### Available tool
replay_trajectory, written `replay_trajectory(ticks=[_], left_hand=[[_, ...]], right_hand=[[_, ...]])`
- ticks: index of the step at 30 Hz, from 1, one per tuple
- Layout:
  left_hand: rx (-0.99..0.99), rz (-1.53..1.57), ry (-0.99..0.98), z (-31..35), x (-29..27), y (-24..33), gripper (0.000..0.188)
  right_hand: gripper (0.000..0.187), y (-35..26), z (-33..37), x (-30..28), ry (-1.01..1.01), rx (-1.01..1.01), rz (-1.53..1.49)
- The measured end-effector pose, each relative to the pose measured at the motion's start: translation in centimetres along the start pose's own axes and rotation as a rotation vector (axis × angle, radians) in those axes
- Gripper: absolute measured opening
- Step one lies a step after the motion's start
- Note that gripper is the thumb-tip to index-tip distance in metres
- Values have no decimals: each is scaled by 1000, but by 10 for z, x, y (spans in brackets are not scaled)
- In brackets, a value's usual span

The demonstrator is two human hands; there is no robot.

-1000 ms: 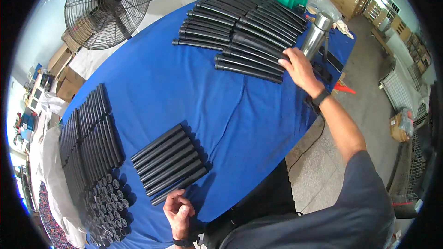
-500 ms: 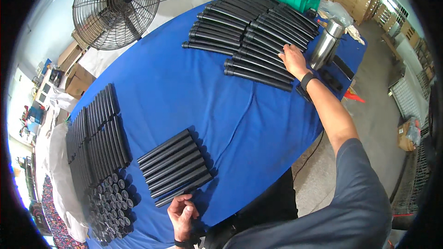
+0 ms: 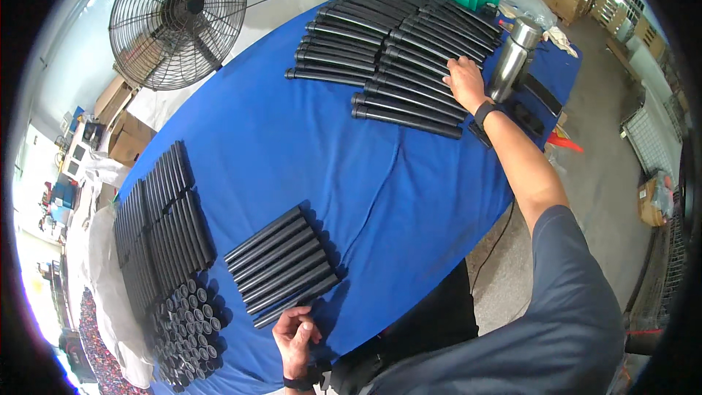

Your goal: The person repeatedly picks up small black cylindrical caps and longer black foam tubes from a blue-covered table. They insert the caps into the ends of the foam tubes and place the assembled units into a growing stack on the right side of the table.

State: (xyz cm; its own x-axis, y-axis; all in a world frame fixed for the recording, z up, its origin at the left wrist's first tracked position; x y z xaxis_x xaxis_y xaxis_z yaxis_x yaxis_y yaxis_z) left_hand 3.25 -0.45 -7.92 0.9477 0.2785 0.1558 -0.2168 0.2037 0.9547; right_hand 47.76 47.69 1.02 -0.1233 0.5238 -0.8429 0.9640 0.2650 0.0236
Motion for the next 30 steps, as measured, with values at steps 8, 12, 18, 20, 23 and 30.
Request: replay_trajectory(ticks=[8,12,18,20,23,30], left_hand=[[0,-96,25,-1,7,-1,30],[-126,-158,85,8,-7,-3,18],[-147,-85,-45,1,4,-6,15],[-137,-103,-87,0,5,-8,15],[-154,-161,-83,9,2,-4,13],[566,-1073,189,56,14,87,27]], right_hand=[[23,-42,21,-26,72,174,-1113],[19,-174,96,-29,-364,603,-2103],[18,-289,150,16,-680,834,-2515],[20,-300,154,35,-678,880,-2548],[22,-305,154,32,-717,698,-2512],[21,-307,153,18,-754,552,-2450]])
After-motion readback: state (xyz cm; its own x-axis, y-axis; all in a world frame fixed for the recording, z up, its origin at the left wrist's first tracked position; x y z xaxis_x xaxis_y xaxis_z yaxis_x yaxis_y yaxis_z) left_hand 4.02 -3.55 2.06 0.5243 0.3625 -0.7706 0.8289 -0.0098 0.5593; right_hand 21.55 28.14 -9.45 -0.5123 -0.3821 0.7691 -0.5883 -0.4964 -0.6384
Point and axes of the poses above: each hand's wrist, its own z-axis away from the middle knuckle, its own x-axis out of the palm, y = z × x, the point moved 10 cm from there along -z, towards the middle knuckle, and after that the axes turned 4 degrees about -x, right-handed, at the moved point
